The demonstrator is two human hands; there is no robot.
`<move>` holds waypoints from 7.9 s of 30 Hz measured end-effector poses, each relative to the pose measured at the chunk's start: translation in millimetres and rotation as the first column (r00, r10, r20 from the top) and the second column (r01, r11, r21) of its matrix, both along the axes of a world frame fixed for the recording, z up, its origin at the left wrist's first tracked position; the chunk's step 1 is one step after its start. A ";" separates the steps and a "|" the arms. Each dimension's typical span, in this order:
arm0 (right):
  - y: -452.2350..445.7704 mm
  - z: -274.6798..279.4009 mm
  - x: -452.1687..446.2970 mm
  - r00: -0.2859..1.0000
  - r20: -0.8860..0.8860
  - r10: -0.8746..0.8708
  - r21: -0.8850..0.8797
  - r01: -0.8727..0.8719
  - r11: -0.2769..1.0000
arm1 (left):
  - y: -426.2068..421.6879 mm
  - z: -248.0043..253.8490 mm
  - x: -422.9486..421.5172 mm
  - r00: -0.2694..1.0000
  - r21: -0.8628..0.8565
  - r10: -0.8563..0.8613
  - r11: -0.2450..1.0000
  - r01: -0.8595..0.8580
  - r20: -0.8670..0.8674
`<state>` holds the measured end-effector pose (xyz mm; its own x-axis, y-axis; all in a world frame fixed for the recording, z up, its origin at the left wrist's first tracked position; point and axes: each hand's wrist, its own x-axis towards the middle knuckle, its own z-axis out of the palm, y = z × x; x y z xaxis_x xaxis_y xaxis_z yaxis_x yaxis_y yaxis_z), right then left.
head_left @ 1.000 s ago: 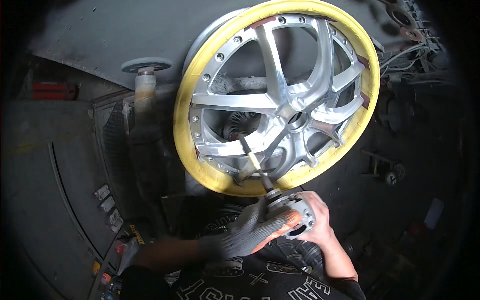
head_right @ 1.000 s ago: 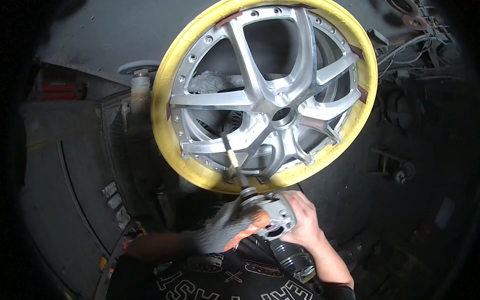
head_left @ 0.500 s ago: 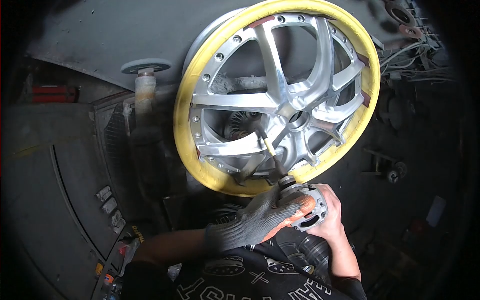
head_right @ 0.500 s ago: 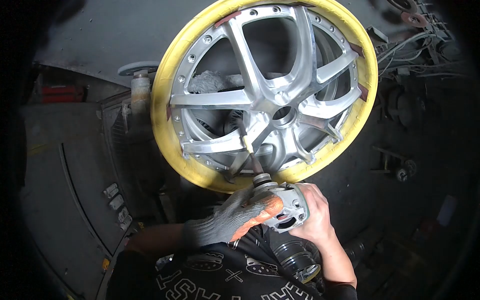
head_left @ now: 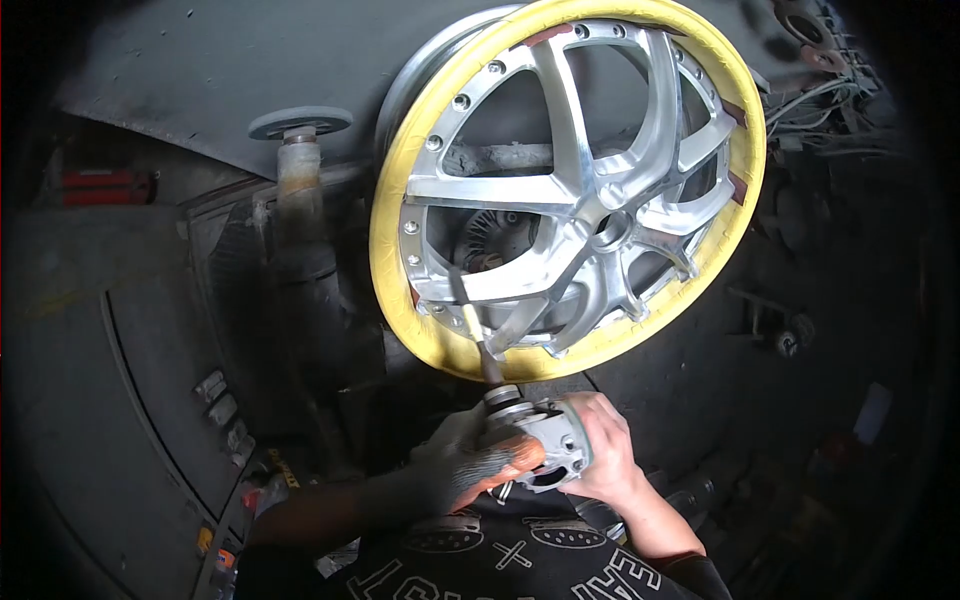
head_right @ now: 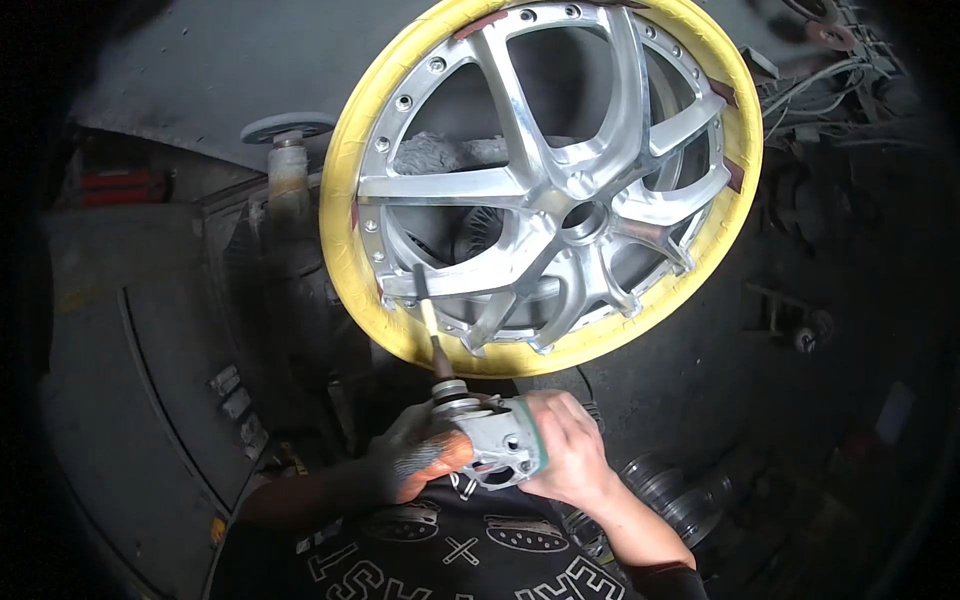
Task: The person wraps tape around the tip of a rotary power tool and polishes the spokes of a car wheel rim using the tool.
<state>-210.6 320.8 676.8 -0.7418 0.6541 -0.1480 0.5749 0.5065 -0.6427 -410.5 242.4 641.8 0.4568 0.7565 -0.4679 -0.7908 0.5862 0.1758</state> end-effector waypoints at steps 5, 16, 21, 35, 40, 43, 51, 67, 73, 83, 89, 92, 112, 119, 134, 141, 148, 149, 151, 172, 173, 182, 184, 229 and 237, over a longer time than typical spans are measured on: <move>9.1 -0.1 3.8 0.999 -0.036 -0.012 0.070 0.015 0.997 | 21.9 17.8 -9.3 0.993 0.004 -0.035 0.999 0.035 -0.117; 51.2 0.2 65.1 0.997 -0.002 -0.073 0.061 0.073 0.995 | 62.0 -6.0 62.4 0.994 0.119 -0.104 0.987 0.105 -0.012; 43.7 -6.9 69.1 0.997 -0.015 -0.071 0.041 0.072 0.997 | 58.7 -9.7 57.2 0.989 0.206 -0.145 0.969 0.138 0.017; 29.0 -13.3 45.1 0.993 -0.107 -0.039 0.025 0.042 0.999 | 51.8 18.5 15.7 0.932 0.075 -0.256 0.956 0.283 -0.257; 49.9 4.1 51.6 0.995 -0.040 -0.097 0.080 0.100 0.992 | 69.4 17.5 40.1 0.996 0.079 -0.087 0.993 0.085 0.027; 51.6 7.7 49.6 0.993 -0.021 -0.116 0.081 0.118 0.990 | 71.0 9.9 49.5 0.997 0.094 -0.081 0.992 0.081 -0.004; 28.4 0.6 40.6 0.999 -0.036 -0.041 -0.009 0.041 0.999 | 41.9 11.1 21.9 0.968 -0.001 -0.248 0.969 0.248 -0.042; 42.7 9.2 38.1 0.997 -0.013 -0.076 0.064 0.076 0.995 | 61.5 14.9 34.0 0.980 0.060 -0.122 0.989 0.133 -0.155; 57.3 8.1 46.6 0.996 -0.031 -0.086 0.071 0.088 0.994 | 71.1 0.7 57.7 0.988 0.135 -0.077 0.986 0.096 -0.136; 43.2 -7.8 53.0 0.987 -0.113 -0.116 -0.088 0.106 0.990 | 57.4 3.4 54.2 0.921 0.059 -0.251 0.958 0.280 -0.299; 47.7 -10.7 58.9 0.974 -0.137 -0.179 -0.095 0.167 0.981 | 68.6 7.1 58.7 0.850 0.197 -0.106 0.951 0.238 -0.517; 50.3 -14.4 65.9 0.968 -0.125 -0.218 -0.095 0.207 0.974 | 78.2 10.7 66.1 0.895 0.213 0.006 0.972 0.100 -0.447; 42.4 -24.2 78.6 0.962 -0.148 -0.228 -0.105 0.214 0.971 | 76.6 9.9 64.7 0.844 0.148 -0.127 0.960 0.236 -0.521; 37.6 -18.2 61.5 0.964 -0.190 -0.185 -0.089 0.171 0.981 | 63.2 22.9 59.7 0.834 0.247 0.072 0.966 0.078 -0.548; 28.3 -15.4 51.5 0.979 -0.171 -0.106 -0.100 0.090 0.991 | 52.5 20.6 37.7 0.804 -0.034 -0.351 0.923 0.383 -0.481; 30.0 -9.5 43.0 0.976 -0.171 -0.134 -0.036 0.130 0.991 | 60.5 27.4 29.1 0.796 0.051 -0.279 0.931 0.361 -0.538; 25.8 -7.1 49.1 0.972 -0.114 -0.207 0.019 0.211 0.977 | 63.5 8.9 49.0 0.828 0.148 -0.166 0.947 0.285 -0.536; 21.6 -7.3 47.3 0.972 -0.118 -0.203 0.021 0.207 0.978 | 60.4 8.9 46.3 0.828 0.148 -0.168 0.946 0.288 -0.534; 12.7 -8.4 41.6 0.974 -0.131 -0.184 0.009 0.186 0.982 | 51.7 9.8 35.2 0.900 0.132 -0.212 0.951 0.280 -0.380; 2.5 -29.0 58.3 0.941 -0.162 -0.298 0.027 0.306 0.952 | 63.3 -17.7 49.8 0.764 0.274 -0.265 0.824 0.496 -0.588; 2.3 -29.9 59.3 0.939 -0.164 -0.301 0.024 0.309 0.951 | 62.8 -22.0 52.6 0.759 0.273 -0.278 0.815 0.511 -0.589; -23.7 -50.0 48.0 0.937 -0.256 -0.238 -0.080 0.225 0.971 | 31.5 -7.3 24.2 0.607 0.260 -0.180 0.783 0.565 -0.774; -28.3 -51.6 38.3 0.926 -0.284 -0.249 -0.103 0.229 0.968 | 24.1 -6.9 19.9 0.674 0.318 -0.088 0.831 0.456 -0.734; 25.2 7.2 35.7 0.994 -0.009 -0.110 0.188 0.109 0.976 | 54.4 -3.2 39.3 0.954 0.116 -0.200 0.966 0.229 -0.222; -0.6 4.8 12.4 0.997 0.017 -0.070 0.146 0.067 0.987 | 24.2 0.1 11.1 0.960 0.020 -0.168 0.984 0.176 -0.225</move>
